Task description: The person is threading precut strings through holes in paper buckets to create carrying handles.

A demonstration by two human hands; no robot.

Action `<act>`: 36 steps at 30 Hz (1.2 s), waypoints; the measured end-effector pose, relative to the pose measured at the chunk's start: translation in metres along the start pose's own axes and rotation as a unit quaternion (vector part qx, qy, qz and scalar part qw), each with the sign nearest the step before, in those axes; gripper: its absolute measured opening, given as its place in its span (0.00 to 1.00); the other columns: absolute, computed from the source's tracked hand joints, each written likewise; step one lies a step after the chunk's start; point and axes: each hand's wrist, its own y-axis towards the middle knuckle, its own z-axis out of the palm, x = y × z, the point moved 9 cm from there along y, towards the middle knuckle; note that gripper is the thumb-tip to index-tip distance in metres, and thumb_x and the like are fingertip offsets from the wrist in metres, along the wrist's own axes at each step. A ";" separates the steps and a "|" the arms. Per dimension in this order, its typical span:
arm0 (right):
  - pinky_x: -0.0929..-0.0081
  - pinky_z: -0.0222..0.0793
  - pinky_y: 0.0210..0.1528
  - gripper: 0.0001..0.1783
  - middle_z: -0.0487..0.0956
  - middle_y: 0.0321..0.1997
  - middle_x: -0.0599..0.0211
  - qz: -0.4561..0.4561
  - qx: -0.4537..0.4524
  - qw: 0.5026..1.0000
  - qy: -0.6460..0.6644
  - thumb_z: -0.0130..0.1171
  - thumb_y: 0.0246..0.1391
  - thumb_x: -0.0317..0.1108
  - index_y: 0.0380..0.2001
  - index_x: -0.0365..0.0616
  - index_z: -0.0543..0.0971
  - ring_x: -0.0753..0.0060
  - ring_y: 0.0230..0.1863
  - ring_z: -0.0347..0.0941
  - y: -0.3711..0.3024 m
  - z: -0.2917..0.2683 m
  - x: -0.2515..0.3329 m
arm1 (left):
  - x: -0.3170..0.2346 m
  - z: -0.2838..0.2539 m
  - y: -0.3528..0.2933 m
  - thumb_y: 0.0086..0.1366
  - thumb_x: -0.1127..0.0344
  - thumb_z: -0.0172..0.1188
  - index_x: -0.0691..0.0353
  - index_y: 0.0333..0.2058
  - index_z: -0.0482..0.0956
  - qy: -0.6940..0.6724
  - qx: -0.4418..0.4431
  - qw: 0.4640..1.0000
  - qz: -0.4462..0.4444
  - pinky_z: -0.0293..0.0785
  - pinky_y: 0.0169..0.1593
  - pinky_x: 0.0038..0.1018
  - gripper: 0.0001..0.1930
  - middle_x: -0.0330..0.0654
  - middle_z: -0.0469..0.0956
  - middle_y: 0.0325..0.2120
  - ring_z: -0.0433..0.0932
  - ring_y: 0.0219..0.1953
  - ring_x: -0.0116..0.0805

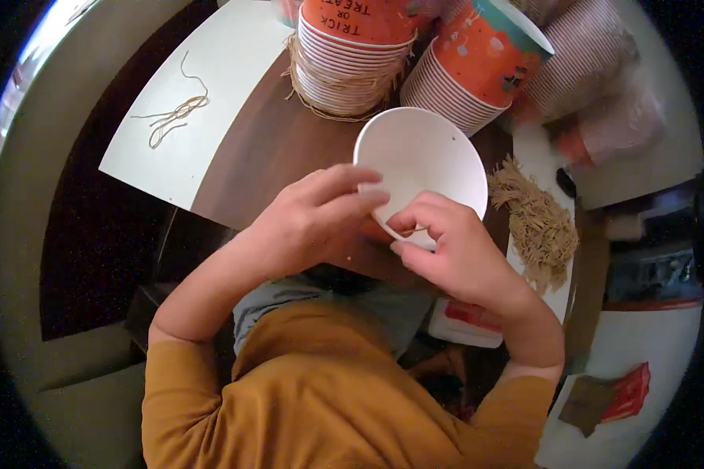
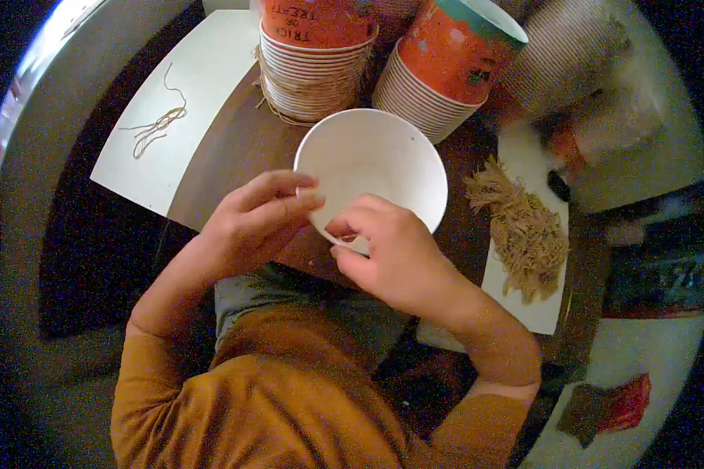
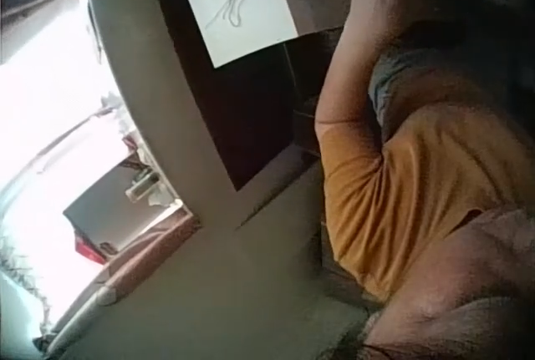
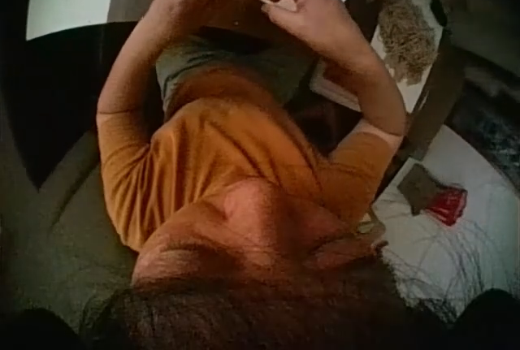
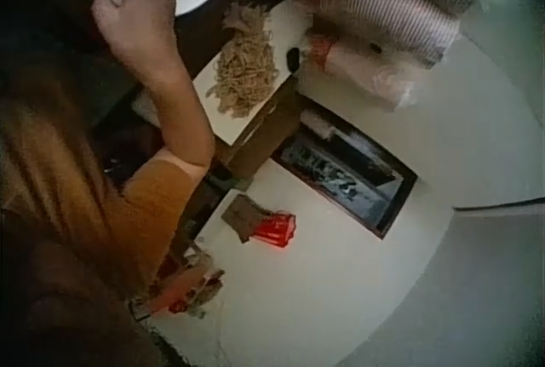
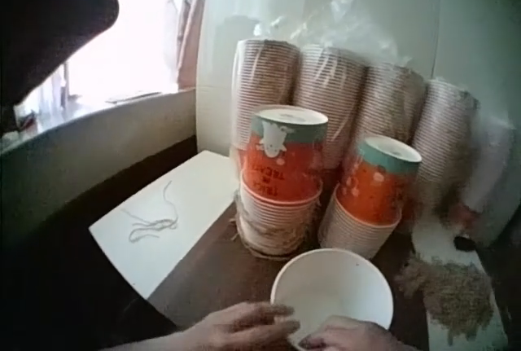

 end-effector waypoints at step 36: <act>0.63 0.66 0.28 0.17 0.73 0.25 0.63 -0.050 -0.268 0.892 -0.360 0.67 0.42 0.34 0.37 0.44 0.75 0.58 0.25 0.71 -0.035 -0.022 0.029 | 0.031 0.072 -0.073 0.60 0.73 0.59 0.65 0.31 0.74 -0.582 -0.055 0.721 -0.372 0.72 0.38 0.19 0.03 0.36 0.77 0.29 0.75 0.32 0.22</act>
